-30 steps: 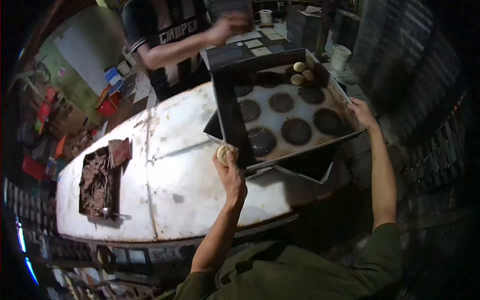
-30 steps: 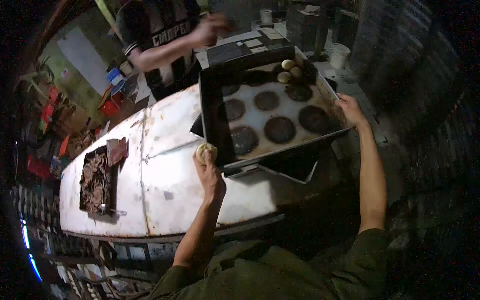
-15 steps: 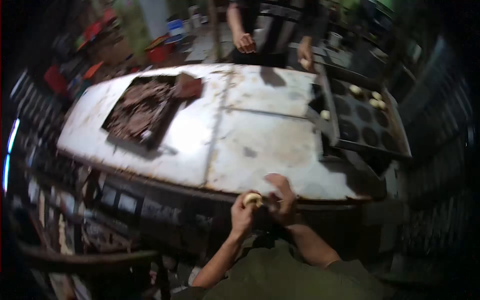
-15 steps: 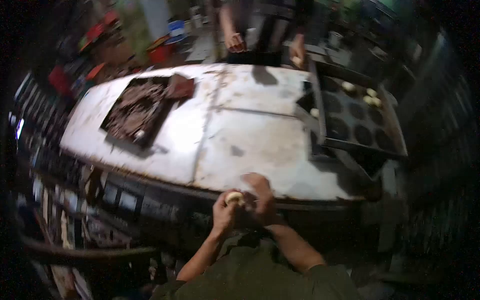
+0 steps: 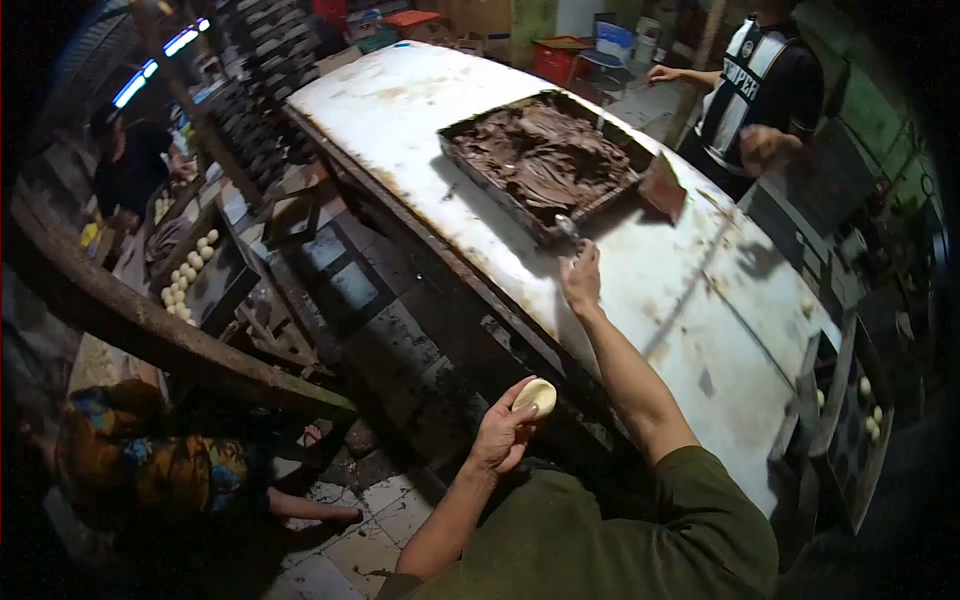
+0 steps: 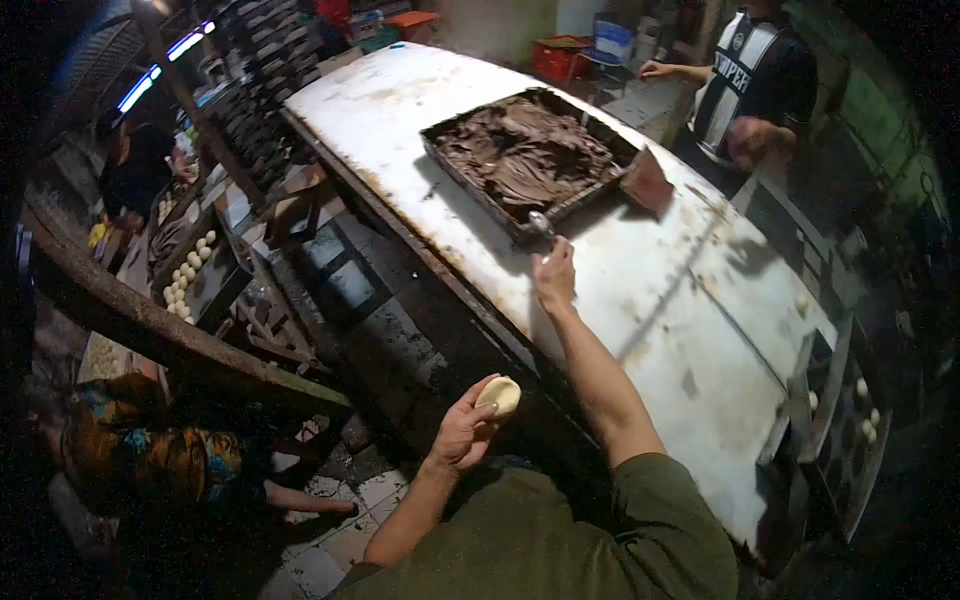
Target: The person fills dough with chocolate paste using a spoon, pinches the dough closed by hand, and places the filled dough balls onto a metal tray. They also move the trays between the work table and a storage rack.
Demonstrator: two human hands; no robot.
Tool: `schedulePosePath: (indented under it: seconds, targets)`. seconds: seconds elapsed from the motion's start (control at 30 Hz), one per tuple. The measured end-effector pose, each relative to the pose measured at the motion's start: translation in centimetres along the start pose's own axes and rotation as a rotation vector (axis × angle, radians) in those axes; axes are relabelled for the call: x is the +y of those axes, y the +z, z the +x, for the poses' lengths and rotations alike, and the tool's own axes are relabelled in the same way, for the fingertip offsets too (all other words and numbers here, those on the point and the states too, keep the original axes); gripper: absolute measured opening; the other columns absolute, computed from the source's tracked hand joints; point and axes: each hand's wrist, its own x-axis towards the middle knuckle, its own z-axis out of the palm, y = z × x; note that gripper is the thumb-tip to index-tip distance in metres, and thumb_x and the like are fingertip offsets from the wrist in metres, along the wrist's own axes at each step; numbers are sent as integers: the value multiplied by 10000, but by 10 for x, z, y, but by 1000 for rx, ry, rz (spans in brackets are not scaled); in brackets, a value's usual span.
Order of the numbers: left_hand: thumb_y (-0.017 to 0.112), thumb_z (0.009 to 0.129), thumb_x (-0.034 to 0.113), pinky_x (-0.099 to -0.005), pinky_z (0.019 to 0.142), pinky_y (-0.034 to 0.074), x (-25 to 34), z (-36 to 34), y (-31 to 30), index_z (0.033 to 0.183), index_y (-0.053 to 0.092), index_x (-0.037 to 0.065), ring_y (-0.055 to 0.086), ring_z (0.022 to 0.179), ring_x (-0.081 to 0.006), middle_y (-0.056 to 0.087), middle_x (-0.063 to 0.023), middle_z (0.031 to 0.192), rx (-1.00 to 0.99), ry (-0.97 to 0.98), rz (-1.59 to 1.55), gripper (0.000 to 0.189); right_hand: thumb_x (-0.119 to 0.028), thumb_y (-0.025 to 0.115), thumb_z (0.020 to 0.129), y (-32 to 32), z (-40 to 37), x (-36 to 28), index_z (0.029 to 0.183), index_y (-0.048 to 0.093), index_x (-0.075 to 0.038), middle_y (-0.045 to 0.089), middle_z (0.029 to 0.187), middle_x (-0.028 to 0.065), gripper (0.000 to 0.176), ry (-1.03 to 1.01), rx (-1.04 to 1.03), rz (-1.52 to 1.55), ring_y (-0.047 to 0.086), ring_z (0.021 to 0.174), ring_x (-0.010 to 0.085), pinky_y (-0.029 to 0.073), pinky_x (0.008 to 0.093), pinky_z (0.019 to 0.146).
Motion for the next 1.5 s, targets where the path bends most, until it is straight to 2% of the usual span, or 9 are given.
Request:
schedulePosePath:
  seconds: [0.17,0.27,0.43,0.6,0.87,0.93,1.2,1.33,1.5]
  targets:
    - [541,826,-46,-267,811,504,31,97,-18,1267,390,25,564,993,-183,526,-109,1132,146,300,156,471,-35,524,816,12,-38,-40,972,518,-10,555,857,204,159,-70,-59,255,552,835,373,448,419,728]
    - [490,826,-67,-307,998,361,49,144,-9,1302,337,-7,489,1116,-190,488,-109,1203,-68,344,499,504,30,535,738,9,-28,-68,970,570,-36,588,845,180,244,-375,-214,305,572,815,349,453,400,712]
    - [484,761,-118,-303,1017,327,126,169,60,1389,160,-19,446,1146,-190,432,-108,1260,-102,49,62,713,-64,546,755,17,162,-58,910,575,-80,565,762,137,158,-761,-271,-101,541,690,313,420,420,592]
    - [492,802,-38,-329,1010,353,141,199,53,1293,322,-60,480,1122,-223,487,-140,1205,-159,24,-120,520,-99,563,735,37,267,-17,964,560,-116,572,922,55,230,-951,-571,-493,549,874,253,414,353,760]
    - [358,914,155,-403,1011,369,169,227,43,1255,374,-74,467,1165,-314,464,-230,1251,35,3,-152,411,-150,539,810,-59,258,31,996,550,-70,592,927,125,202,-726,-878,-413,573,870,300,440,386,751]
    - [351,930,158,-388,1016,351,169,234,50,1243,401,-50,464,1161,-271,477,-176,1246,2,-17,-224,380,-131,543,823,-92,241,1,1016,550,-53,604,942,139,208,-404,-1026,-254,576,880,324,460,393,749]
    - [299,938,216,-470,1093,206,182,224,88,1285,345,-60,358,1233,-359,385,-239,1315,-350,-91,-630,446,55,587,778,-42,101,-38,1004,604,-28,602,865,94,241,-619,-189,284,593,748,224,487,295,651]
    - [368,836,143,-489,1078,215,205,182,51,1255,380,-82,373,1228,-365,422,-237,1296,-342,58,-568,475,50,575,797,-24,74,-10,1013,612,-33,600,870,98,234,-654,-152,283,589,759,221,486,288,657]
    - [411,793,-27,-426,927,452,208,118,29,1410,109,31,504,1117,-317,451,-206,1254,-149,329,4,690,-1,594,790,-14,39,42,1026,628,-51,588,922,122,244,-144,-81,75,560,858,269,465,336,747]
